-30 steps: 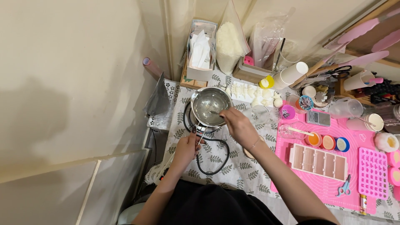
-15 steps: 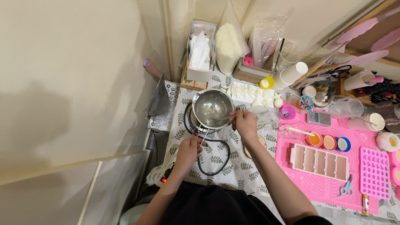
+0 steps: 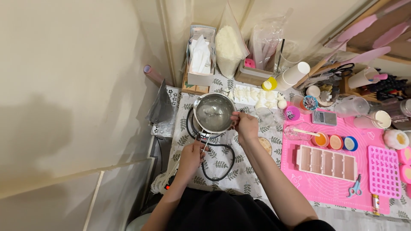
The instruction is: The recorder is melting wax in a small pot on a heating plate, stirring it, and preparing to pour it into molds.
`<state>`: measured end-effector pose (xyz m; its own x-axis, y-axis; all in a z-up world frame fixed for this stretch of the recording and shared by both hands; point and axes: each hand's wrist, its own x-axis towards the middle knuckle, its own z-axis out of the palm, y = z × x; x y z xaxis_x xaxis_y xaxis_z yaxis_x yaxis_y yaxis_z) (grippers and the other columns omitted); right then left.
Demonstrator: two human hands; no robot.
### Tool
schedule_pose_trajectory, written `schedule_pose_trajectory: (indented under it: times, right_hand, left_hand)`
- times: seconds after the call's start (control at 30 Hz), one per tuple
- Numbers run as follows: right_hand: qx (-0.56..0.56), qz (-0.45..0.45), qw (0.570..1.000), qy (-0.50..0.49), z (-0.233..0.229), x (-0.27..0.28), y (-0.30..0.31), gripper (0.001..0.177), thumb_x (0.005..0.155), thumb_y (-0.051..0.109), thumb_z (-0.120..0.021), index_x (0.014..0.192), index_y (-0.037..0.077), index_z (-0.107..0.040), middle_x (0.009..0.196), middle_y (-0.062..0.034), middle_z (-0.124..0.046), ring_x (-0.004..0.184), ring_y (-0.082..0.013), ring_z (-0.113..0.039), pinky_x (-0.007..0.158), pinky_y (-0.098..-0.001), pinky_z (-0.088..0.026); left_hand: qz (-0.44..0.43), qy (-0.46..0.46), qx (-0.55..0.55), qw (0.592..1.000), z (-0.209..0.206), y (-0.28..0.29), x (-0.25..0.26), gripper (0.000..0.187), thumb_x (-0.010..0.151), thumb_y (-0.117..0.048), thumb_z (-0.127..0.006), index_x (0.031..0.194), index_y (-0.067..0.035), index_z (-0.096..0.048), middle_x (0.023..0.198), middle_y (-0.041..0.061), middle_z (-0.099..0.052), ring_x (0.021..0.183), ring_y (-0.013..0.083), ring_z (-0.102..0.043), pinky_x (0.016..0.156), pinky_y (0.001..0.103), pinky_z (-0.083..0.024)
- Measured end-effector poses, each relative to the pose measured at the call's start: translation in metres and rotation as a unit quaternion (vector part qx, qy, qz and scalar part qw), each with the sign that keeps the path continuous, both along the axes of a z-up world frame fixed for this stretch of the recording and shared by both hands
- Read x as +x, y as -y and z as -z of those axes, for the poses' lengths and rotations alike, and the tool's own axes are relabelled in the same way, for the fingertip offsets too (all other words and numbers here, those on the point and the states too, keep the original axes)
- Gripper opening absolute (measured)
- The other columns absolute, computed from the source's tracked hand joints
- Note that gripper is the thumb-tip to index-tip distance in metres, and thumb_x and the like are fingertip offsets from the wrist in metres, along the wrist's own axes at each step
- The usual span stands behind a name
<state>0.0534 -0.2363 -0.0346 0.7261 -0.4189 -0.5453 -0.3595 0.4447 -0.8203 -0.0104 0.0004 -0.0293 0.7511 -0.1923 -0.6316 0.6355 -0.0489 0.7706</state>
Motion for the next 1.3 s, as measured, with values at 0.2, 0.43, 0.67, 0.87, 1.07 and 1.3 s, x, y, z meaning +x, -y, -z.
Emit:
schedule_pose_trajectory:
  times: [0.2, 0.43, 0.67, 0.87, 1.07, 1.3]
  right_hand:
    - [-0.072, 0.021, 0.997, 0.033, -0.008, 0.019, -0.003, 0.028, 0.106, 0.014, -0.047, 0.095, -0.005, -0.065, 0.078, -0.0106, -0.068, 0.057, -0.0129, -0.053, 0.053, -0.0296, -0.047]
    - [-0.254, -0.009, 0.966, 0.042, -0.022, 0.019, 0.001, 0.034, 0.109, 0.020, -0.046, 0.095, -0.004, -0.065, 0.074, -0.0079, -0.069, 0.053, -0.0104, -0.056, 0.051, -0.0288, -0.050]
    - [-0.429, -0.146, 0.891, 0.039, -0.098, 0.007, 0.000, 0.033, 0.108, 0.022, -0.048, 0.101, 0.000, -0.071, 0.074, -0.0059, -0.074, 0.053, -0.0098, -0.061, 0.051, -0.0285, -0.052]
    - [-0.619, -0.274, 0.693, 0.249, -0.125, -0.014, 0.005, 0.017, 0.105, 0.006, -0.056, 0.109, 0.001, -0.072, 0.087, -0.0113, -0.070, 0.070, -0.0208, -0.068, 0.065, -0.0347, -0.055]
    - [-0.634, -0.504, 0.461, 0.363, -0.116, -0.013, 0.000, 0.030, 0.085, 0.005, -0.070, 0.115, 0.002, -0.066, 0.095, -0.0126, -0.065, 0.091, -0.0285, -0.067, 0.078, -0.0390, -0.058]
    - [-0.555, -0.488, 0.576, 0.348, -0.084, 0.001, 0.006, 0.015, 0.096, 0.006, -0.063, 0.106, -0.001, -0.070, 0.092, -0.0155, -0.066, 0.086, -0.0299, -0.067, 0.078, -0.0383, -0.057]
  left_hand:
    - [0.009, 0.005, 0.017, 1.000, -0.006, -0.001, 0.002, 0.053, 0.107, -0.037, -0.039, 0.087, -0.003, -0.074, 0.058, -0.002, -0.054, 0.046, 0.0061, -0.043, 0.041, 0.024, -0.034]
    - [0.010, 0.010, 0.026, 1.000, -0.004, -0.001, 0.001, 0.052, 0.108, -0.037, -0.039, 0.088, -0.003, -0.074, 0.058, -0.001, -0.055, 0.046, 0.0067, -0.045, 0.041, 0.025, -0.036]
    - [0.002, -0.004, 0.015, 1.000, -0.003, -0.002, 0.003, 0.054, 0.106, -0.041, -0.040, 0.089, -0.002, -0.075, 0.058, -0.001, -0.055, 0.046, 0.0067, -0.044, 0.041, 0.025, -0.035]
    - [0.004, -0.013, 0.022, 1.000, -0.008, -0.003, 0.005, 0.061, 0.106, -0.048, -0.041, 0.087, 0.000, -0.074, 0.057, 0.000, -0.053, 0.043, 0.0080, -0.044, 0.041, 0.025, -0.035]
    - [0.021, -0.014, 0.025, 0.999, -0.013, -0.005, 0.009, 0.061, 0.105, -0.049, -0.040, 0.088, -0.002, -0.074, 0.058, -0.001, -0.053, 0.043, 0.0079, -0.043, 0.040, 0.026, -0.035]
    - [0.015, -0.022, 0.020, 0.999, -0.011, -0.007, 0.008, 0.063, 0.104, -0.054, -0.041, 0.088, -0.002, -0.074, 0.058, -0.002, -0.053, 0.044, 0.0066, -0.043, 0.042, 0.024, -0.034]
